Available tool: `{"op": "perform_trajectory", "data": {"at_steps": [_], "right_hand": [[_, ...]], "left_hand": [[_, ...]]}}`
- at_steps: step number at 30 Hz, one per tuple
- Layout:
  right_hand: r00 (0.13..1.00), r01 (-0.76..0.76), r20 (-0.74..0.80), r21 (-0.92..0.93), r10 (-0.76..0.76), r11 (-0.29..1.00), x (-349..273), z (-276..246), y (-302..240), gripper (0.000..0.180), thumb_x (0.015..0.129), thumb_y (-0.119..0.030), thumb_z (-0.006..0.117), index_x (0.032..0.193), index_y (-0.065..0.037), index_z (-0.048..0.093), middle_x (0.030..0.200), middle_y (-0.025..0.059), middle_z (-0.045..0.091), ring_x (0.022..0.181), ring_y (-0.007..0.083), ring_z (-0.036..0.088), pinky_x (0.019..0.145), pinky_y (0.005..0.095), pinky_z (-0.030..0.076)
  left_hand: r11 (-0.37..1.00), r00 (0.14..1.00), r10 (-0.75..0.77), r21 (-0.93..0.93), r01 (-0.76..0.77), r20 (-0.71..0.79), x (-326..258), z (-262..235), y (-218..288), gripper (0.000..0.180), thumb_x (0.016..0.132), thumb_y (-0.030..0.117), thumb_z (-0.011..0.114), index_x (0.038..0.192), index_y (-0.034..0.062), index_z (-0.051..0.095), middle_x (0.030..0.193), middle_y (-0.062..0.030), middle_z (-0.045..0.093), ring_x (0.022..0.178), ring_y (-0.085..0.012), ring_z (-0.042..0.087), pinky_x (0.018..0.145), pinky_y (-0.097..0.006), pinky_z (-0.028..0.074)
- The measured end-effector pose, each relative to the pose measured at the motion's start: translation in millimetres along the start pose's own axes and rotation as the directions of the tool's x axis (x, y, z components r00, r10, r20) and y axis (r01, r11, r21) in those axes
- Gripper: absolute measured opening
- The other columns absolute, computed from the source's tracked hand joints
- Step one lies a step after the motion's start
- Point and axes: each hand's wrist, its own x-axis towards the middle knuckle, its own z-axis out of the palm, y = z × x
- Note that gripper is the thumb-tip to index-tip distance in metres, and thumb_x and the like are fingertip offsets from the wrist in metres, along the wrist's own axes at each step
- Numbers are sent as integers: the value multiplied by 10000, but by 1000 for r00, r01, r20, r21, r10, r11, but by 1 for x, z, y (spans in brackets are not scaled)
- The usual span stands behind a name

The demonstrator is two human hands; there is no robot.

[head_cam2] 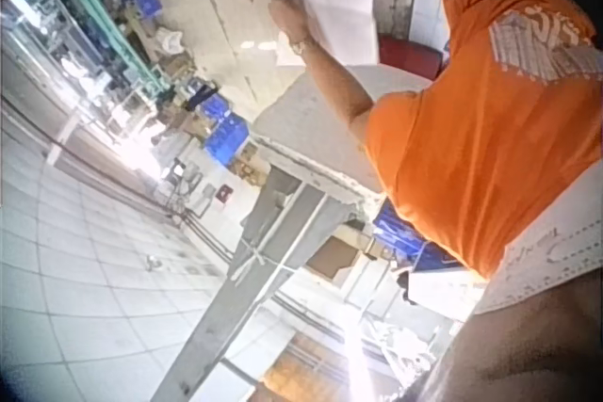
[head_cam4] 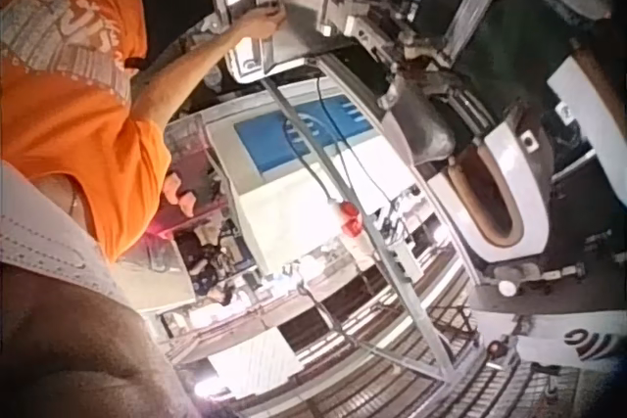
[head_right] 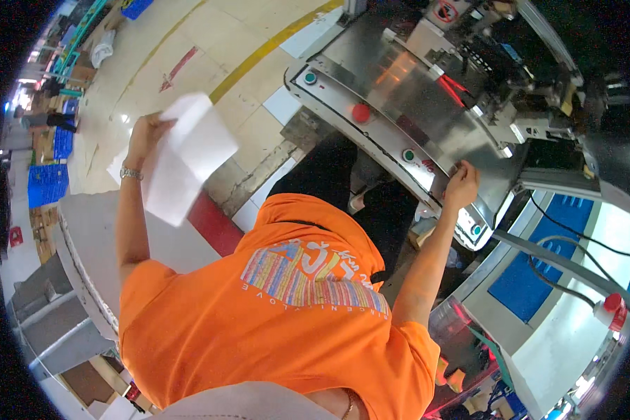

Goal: The person operates a shoe manufacturing machine in a factory setting. They place a black shoe upper into the machine's mold, press a button to activate the machinery, and then remove the processed shoe. The person repeats this process for multiple shoe units, handling them one at a time.

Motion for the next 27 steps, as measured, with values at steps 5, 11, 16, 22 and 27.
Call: {"op": "perform_trajectory", "data": {"at_steps": [5, 11, 16, 22, 27], "right_hand": [[999, 12, 36, -56, -10, 998, 1, 0, 2, 147, 803, -117, 530, 883, -133, 653, 897, 57, 618, 790, 274, 599, 658, 377, 467], [998, 29, 64, -82, -24, 996, 4, 1, 3, 154, 808, -123, 521, 884, -134, 655, 911, 48, 621, 795, 269, 601, 669, 374, 467], [998, -22, 64, -51, 25, 998, 3, 2, 4, 156, 801, -120, 523, 883, -131, 655, 894, 47, 624, 786, 266, 602, 666, 366, 465], [996, -40, 70, -102, 47, 994, 4, 4, 7, 159, 828, -166, 526, 906, -126, 658, 884, 52, 635, 748, 242, 618, 645, 347, 467], [999, -4, 39, -78, 7, 997, 3, 4, 5, 140, 811, -129, 528, 870, -122, 655, 879, 60, 618, 767, 269, 602, 640, 370, 465]], "left_hand": [[485, 835, -515, -869, 96, -195, -32, -26, 14, 235, 868, 241, 571, 893, 8, 577, 560, 10, 529, 535, -68, 519, 461, -235, 378], [883, 980, -188, -426, 199, 69, -21, -4, -24, 200, 814, 210, 659, 767, 20, 620, 615, 74, 513, 555, -5, 421, 480, -190, 364], [908, 986, -167, -392, 145, -23, -25, -16, -31, 144, 848, 169, 606, 908, 38, 615, 652, 82, 537, 596, -24, 465, 498, -194, 384], [730, 919, -392, -597, 332, 32, -15, 15, -66, 243, 835, 280, 604, 884, 45, 566, 607, 48, 493, 539, -87, 476, 494, -276, 405], [972, 922, -147, 225, 68, 359, -14, 35, -81, 280, 760, 273, 686, 784, -1, 634, 627, -26, 599, 618, -113, 577, 548, -243, 450]]}}
